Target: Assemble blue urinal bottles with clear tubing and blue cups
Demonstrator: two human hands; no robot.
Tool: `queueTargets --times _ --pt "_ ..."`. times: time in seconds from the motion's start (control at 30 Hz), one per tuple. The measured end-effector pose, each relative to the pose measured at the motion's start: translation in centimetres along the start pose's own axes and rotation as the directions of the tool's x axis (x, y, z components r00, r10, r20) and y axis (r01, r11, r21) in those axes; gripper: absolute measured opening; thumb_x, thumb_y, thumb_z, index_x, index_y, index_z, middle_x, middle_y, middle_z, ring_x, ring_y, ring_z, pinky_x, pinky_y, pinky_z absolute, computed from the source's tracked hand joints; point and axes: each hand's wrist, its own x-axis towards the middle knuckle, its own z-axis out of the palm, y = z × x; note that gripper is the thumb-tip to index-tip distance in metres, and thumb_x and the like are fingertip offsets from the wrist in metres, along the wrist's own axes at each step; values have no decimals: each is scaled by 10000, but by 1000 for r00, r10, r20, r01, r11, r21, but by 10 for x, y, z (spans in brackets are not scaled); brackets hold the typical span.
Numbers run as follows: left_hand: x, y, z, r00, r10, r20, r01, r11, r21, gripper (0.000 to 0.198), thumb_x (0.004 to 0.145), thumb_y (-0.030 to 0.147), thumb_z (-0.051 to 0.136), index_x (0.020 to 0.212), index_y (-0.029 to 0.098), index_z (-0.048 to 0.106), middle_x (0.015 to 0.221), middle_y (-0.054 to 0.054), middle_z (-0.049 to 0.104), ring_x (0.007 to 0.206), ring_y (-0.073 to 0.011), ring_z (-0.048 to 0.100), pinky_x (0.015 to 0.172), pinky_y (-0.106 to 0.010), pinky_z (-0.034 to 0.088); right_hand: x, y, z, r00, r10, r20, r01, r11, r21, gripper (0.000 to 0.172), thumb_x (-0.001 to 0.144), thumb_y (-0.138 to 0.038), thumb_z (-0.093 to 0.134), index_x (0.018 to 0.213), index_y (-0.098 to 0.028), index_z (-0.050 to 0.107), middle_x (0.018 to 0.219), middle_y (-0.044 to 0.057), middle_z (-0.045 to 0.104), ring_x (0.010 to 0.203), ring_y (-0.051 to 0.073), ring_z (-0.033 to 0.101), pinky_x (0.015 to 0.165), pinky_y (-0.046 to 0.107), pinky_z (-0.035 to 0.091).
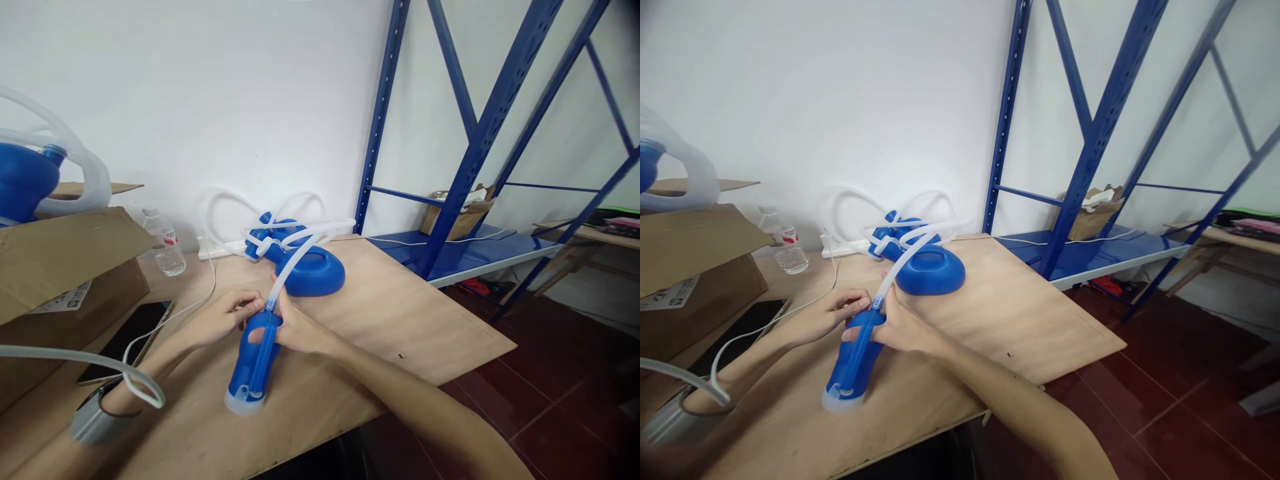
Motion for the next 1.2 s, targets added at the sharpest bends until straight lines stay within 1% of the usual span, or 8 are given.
queueTargets --times 0.13,0.27,0.47,0.57,0.63,0.8,1.0,1.2 --pt "-2 -3 -5 1000 23 -10 -23 1000 12 489 962 627 487 796 201 658 772 -10 636 735 -190 576 687 -281 463 10 12 -16 989 -3 151 -14 994 111 893 895 -575 706 1615 -245 295 1329 117 617 1154 250 637 877 356 579" --pt "0 -14 -5 998 50 -37 -49 998 42 478 953 628 498 778 207 643 794 -9 644 788 -205 577 747 -290 458 19 29 -29 984 -82 158 67 993 96 720 934 -472 693 1562 -255 417 1224 90 697 1054 213 701 834 323 589" --pt "5 -32 3 998 32 -58 -41 985 -166 519 891 687 572 710 201 559 684 28 514 677 -156 451 637 -256 392 22 39 -22 967 -241 -81 244 969 31 1091 828 -348 823 1660 -317 118 1219 94 728 947 197 772 784 304 635" --pt "6 -38 10 999 2 -40 -16 941 -338 551 847 726 619 725 194 544 670 44 457 627 -126 387 590 -241 350 20 39 -20 934 -336 -118 332 942 -56 1124 858 -354 795 1664 -324 12 1254 95 733 973 206 781 852 364 655" --pt "6 -42 15 999 -36 -27 21 907 -421 569 812 736 660 719 191 525 657 53 427 598 -109 354 559 -231 320 18 40 -23 887 -452 -93 420 874 -245 977 905 -353 746 1663 -297 132 1260 97 737 986 202 779 887 369 655" --pt "6 -51 24 997 -72 -36 44 865 -500 536 819 702 683 759 185 557 691 33 483 612 -116 419 569 -240 369 18 43 -38 747 -648 146 574 519 -633 432 941 -280 680 1368 -213 661 1233 109 754 1052 236 762 958 361 639" --pt "7 -54 26 999 -39 -25 22 879 -476 504 870 673 641 843 170 621 770 -6 590 681 -148 526 631 -263 443 18 33 -40 858 -484 175 461 572 -679 343 936 -350 668 1247 -226 746 1106 128 776 1036 298 758 944 469 648" --pt "8 -62 33 1000 -16 -7 11 891 -453 497 893 666 611 885 171 645 827 -23 633 755 -173 558 711 -291 481 20 28 -41 870 -437 226 470 602 -646 319 957 -352 613 1204 -203 748 1099 147 768 1081 302 744 979 492 630"
